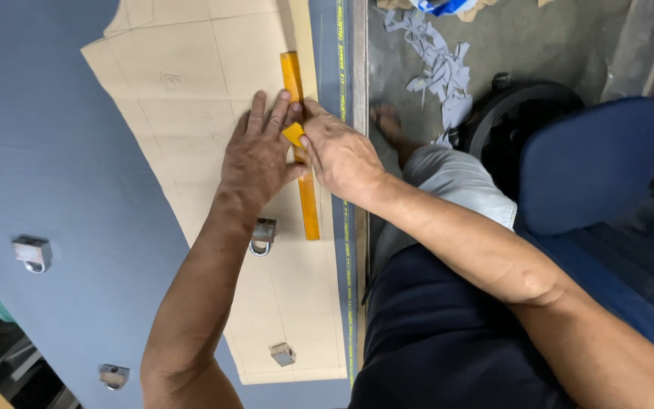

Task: The person uses a yellow ruler and a yellow marking tool to draw straight lines on a large piece of beige fabric laid out on a table. They hold the ruler steady with one hand while drawing along its edge with the other, repositioning the ruler multiple times to create a series of parallel lines.

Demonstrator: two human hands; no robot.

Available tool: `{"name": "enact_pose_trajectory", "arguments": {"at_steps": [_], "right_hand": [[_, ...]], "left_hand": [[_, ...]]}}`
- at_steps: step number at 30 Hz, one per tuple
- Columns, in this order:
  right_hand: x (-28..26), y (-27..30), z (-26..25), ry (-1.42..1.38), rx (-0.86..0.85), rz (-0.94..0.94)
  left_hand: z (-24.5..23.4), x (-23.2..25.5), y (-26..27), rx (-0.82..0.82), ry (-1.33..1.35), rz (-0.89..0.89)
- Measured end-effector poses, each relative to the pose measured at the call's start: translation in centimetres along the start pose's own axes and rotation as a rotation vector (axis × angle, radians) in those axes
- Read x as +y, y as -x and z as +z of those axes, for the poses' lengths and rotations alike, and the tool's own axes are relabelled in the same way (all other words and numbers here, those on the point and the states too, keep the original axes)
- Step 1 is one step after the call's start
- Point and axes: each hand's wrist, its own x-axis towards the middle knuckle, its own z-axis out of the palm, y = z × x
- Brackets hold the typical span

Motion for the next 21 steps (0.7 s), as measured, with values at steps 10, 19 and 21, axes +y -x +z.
{"name": "enact_pose_trajectory", "arguments": {"at_steps": [10,19,21], "right_hand": [[7.4,0.6,3.7,-0.803,0.140,0.518],[7.7,1.0,2.2,-0.914,0.091,0.746],[6.2,0.9,1.2,-0.817,0.040,0.770]], "left_hand": [[-2.0,0.6,0.0,-0.131,-0.165,-0.008],[-1.3,0.2,-0.2,-0.114,-0.214,0.050],[-0.3,0.2,-0.6,-0.067,-0.225,0.097]]}}
